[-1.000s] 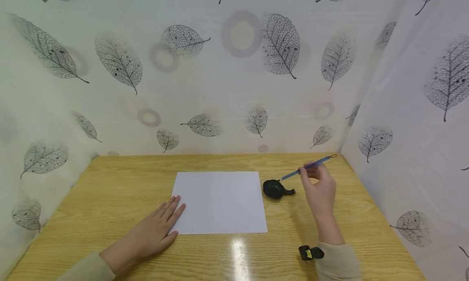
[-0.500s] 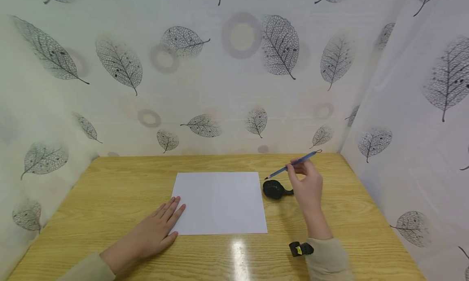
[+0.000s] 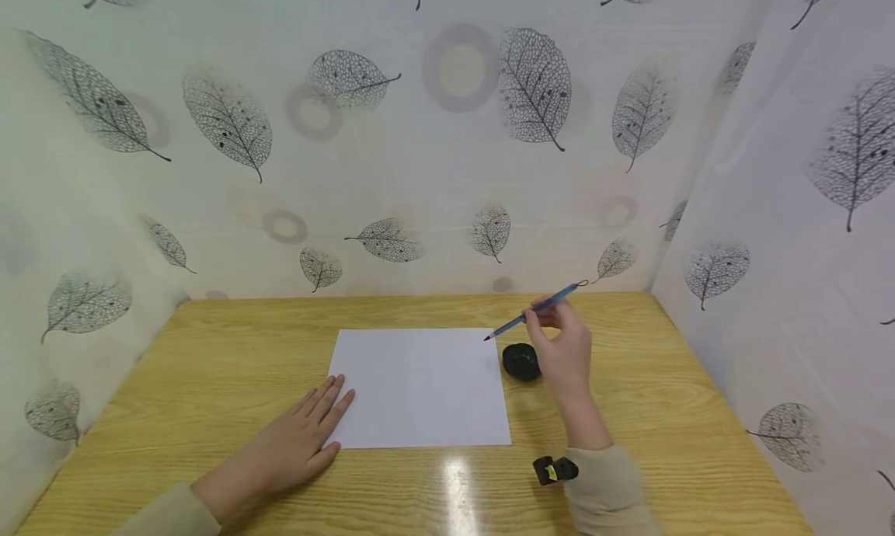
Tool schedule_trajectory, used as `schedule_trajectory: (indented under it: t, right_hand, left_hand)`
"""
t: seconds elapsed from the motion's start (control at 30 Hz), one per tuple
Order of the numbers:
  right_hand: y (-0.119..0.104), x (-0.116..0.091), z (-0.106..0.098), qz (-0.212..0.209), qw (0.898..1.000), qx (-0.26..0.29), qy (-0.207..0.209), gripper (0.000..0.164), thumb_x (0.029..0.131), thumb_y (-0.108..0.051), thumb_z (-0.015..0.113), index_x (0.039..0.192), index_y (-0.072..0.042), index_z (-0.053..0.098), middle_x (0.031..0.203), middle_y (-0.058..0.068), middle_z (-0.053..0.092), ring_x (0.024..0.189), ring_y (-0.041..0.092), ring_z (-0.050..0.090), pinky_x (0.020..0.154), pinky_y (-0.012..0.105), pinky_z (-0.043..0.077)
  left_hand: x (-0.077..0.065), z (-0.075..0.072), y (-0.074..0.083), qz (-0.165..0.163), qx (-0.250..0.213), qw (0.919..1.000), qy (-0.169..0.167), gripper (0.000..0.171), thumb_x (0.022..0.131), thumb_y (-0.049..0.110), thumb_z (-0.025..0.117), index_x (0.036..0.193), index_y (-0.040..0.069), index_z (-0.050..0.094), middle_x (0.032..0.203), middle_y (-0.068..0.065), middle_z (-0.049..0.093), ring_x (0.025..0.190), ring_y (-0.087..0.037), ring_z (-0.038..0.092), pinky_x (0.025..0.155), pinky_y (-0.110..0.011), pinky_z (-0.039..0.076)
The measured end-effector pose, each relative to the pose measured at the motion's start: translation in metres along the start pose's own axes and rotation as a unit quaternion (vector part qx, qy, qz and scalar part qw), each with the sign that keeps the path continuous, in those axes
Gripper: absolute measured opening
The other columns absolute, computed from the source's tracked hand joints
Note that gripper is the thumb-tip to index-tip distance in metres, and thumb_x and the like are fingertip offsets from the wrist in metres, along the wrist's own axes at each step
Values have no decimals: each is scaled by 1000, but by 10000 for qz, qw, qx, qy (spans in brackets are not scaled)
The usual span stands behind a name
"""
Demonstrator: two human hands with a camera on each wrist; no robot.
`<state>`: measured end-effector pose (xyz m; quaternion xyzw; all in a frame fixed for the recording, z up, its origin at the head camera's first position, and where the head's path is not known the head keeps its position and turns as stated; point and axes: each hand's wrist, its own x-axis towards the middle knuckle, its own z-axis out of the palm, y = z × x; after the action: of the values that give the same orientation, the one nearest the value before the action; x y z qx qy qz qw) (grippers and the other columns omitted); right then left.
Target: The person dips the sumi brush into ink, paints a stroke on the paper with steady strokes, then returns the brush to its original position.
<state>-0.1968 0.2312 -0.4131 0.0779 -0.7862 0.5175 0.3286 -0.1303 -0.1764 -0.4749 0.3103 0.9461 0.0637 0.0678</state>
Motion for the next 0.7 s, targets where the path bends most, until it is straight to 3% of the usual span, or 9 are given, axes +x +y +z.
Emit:
schedule_trajectory:
  t: [0.4,0.7]
  right_hand:
    - [-7,-7,26,250,9993,214,-200,10,97,6,72,105,10,69,95,27,78,80,-8,68,76,7,55]
    - [-8,-11,47,169,9987,168,-440,10,95,9,72,104,10,68,93,25,78,79,-10,66,75,8,56]
  left_hand:
    - [0,2,-1,34,38,10000,81,69,109,39,47,164,0,34,173,-28,25,161,-43,28,128,-59,33]
    - [0,2,-2,20,22,10000,47,69,110,40,46,165,1,33,174,-27,23,162,-42,27,129,-59,32]
